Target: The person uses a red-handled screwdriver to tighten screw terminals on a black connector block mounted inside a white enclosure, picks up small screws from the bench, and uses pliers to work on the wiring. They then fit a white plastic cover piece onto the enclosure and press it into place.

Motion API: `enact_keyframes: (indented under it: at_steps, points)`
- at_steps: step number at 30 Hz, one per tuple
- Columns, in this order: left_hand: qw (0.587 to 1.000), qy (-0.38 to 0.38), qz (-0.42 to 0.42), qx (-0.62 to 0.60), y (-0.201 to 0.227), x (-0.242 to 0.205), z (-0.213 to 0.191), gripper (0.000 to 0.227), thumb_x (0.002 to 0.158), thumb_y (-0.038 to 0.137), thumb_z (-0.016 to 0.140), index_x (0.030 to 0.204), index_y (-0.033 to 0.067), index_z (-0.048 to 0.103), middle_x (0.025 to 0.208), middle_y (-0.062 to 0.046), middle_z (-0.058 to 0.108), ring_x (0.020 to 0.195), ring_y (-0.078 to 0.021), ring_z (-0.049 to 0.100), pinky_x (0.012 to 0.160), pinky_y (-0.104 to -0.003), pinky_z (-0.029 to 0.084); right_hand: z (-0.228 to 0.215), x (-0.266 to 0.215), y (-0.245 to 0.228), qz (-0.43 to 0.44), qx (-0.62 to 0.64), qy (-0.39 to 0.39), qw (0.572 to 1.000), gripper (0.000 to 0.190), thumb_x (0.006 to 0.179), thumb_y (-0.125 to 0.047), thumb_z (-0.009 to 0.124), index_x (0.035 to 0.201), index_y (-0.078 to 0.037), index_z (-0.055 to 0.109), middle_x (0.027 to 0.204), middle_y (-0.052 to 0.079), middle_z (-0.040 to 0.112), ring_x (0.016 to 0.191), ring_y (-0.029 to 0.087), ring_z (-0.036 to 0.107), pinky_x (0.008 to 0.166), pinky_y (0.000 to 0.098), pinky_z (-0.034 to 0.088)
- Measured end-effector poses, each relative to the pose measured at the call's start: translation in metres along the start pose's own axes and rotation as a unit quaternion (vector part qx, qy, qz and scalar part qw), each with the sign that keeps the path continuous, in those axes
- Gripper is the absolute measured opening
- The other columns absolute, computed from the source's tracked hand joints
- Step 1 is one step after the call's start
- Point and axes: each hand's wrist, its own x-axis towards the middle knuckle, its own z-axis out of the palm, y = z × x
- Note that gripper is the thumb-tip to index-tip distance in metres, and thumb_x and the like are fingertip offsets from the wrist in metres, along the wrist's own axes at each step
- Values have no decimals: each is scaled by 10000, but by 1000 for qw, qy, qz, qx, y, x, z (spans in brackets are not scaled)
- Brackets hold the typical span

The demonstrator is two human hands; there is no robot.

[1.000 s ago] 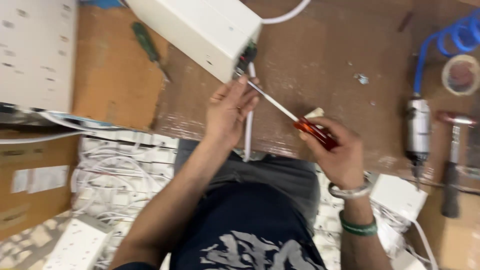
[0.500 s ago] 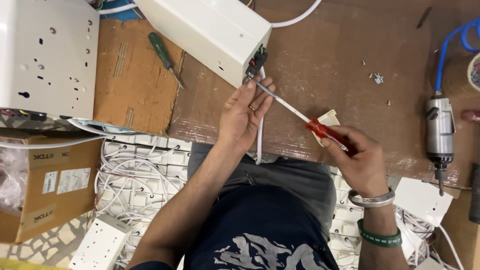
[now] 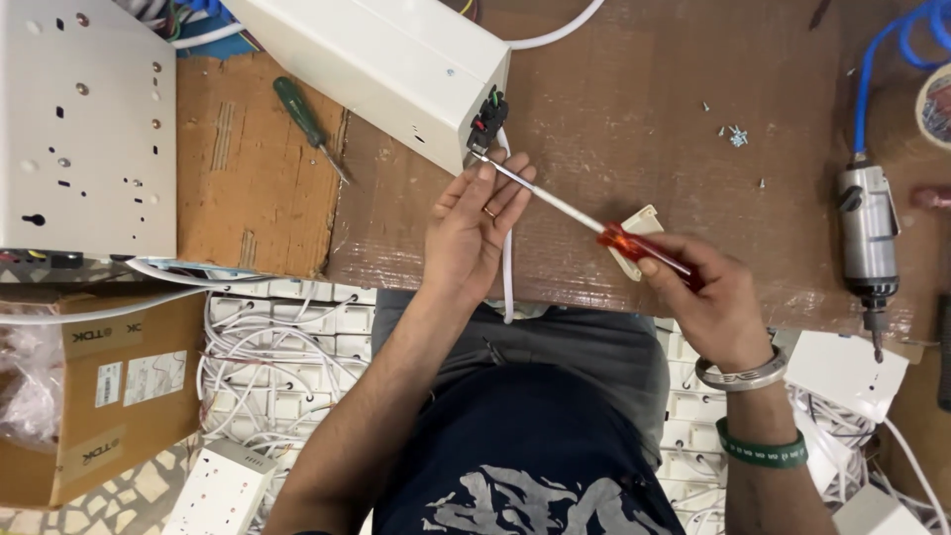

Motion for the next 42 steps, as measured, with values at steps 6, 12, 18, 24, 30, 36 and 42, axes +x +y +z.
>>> enact_keyframes:
  at_steps: [6,12,18,24,30,36,42]
  points:
    - [1000,18,9,-9,-6,6,1,178,1020,136,660,1146,14,691,1201,-264,712,1077,-359,721,908,-398,640,13,0,5,-36,-35,87,995,373,819,8,894,1161,-9,747,921,228,690,839,298,688,723,367,566]
    - [1000,10,-1,23,0,-3,5,195,1030,115,630,1181,-1,674,1227,-267,705,1116,-354,705,949,-410,623,-4,-1,15,19,-8,-17,1000,199,964,-61,722,1158,-36,762,887,158,748,829,205,672,738,346,565]
    - [1000,0,5,20,-7,1,-1,239,1043,122,615,1244,2,664,1252,-269,693,1136,-356,696,969,-418,615,-4,-1,16,23,13,-16,1000,204,959,-61,727,1158,-28,760,826,124,705,685,143,603,602,299,523]
    - [999,0,16,33,-2,3,-2,223,1039,134,623,1218,15,681,1244,-258,703,1123,-343,708,961,-405,620,2,3,13,10,42,-25,999,206,968,-54,708,1165,-12,747,794,103,656,622,117,551,547,270,490]
    - [999,10,5,30,-1,0,-1,269,1041,141,616,1272,8,660,1237,-261,704,1110,-342,714,931,-384,634,1,0,-1,-4,10,-44,999,248,898,-63,776,1134,8,754,749,116,663,644,144,549,563,301,487]
    - [999,25,7,34,0,-2,-9,302,1034,156,627,1293,4,653,1224,-262,711,1074,-339,729,884,-368,651,11,-5,-21,-8,12,-73,997,196,909,-79,746,1096,-29,776,692,113,733,626,139,613,580,311,544]
    - [998,47,-2,47,4,-2,-7,236,1014,147,655,1207,16,688,1149,-249,743,995,-324,757,808,-349,672,18,-16,-27,-16,-12,-68,997,171,934,-93,703,1076,-22,765,630,128,738,590,181,677,597,340,561]
